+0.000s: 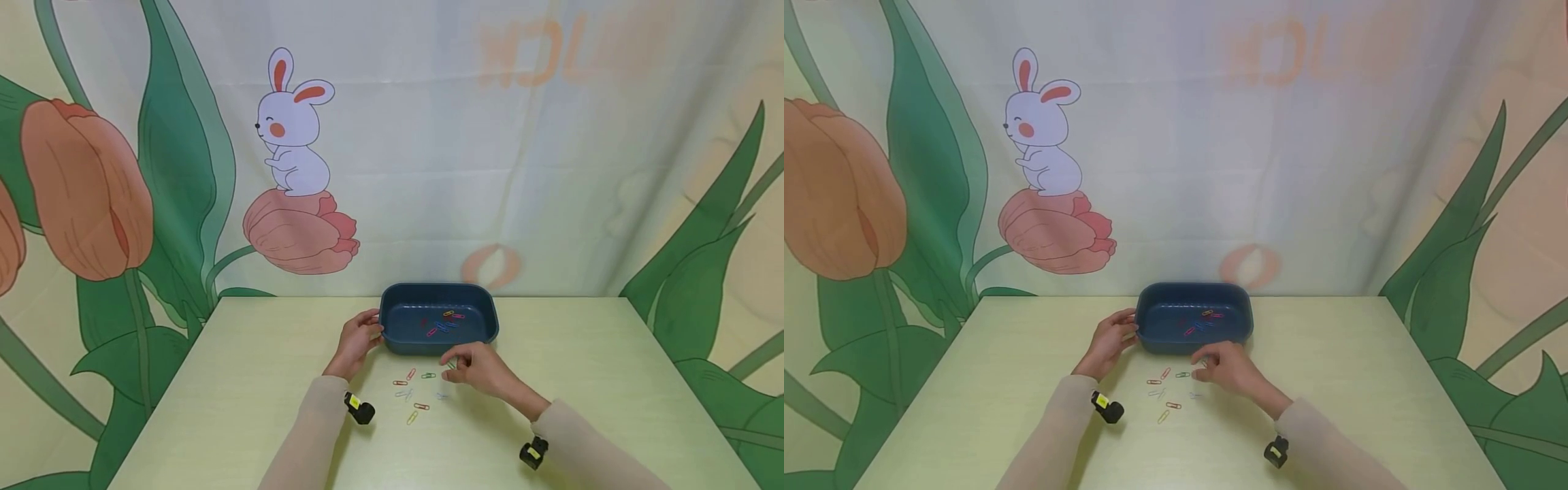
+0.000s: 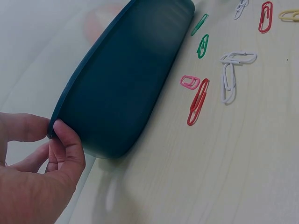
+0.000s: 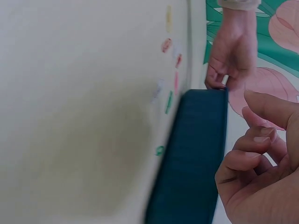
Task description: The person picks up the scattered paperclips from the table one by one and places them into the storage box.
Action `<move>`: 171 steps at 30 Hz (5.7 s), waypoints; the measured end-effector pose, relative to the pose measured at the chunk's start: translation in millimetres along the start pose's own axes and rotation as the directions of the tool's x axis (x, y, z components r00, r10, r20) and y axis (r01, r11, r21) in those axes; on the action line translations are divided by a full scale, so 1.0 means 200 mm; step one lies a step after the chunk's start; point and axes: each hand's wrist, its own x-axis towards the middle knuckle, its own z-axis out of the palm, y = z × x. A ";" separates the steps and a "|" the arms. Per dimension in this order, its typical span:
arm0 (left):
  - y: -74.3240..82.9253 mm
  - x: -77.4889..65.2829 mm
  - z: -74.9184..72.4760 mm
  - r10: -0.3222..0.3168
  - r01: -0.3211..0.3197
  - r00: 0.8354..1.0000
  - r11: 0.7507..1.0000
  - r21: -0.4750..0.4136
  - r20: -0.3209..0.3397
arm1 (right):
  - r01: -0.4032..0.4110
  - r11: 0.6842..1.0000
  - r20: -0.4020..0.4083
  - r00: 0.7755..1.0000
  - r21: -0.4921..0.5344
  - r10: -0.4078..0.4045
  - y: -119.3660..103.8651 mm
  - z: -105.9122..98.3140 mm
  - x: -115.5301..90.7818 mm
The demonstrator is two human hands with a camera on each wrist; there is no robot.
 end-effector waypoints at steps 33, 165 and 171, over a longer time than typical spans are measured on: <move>0.00 -0.01 0.00 -0.001 0.001 1.000 1.000 -0.009 -0.002 | -0.075 0.991 0.054 0.995 -0.109 0.081 0.19 0.17 0.01; -0.01 0.00 0.00 0.008 -0.008 1.000 1.000 -0.017 -0.012 | -0.225 0.974 -0.097 0.970 0.007 0.224 -0.02 -0.26 0.56; -0.01 0.00 0.00 0.007 -0.007 1.000 1.000 -0.018 -0.012 | -0.179 0.984 -0.117 0.978 -0.023 0.175 -0.04 -0.27 0.53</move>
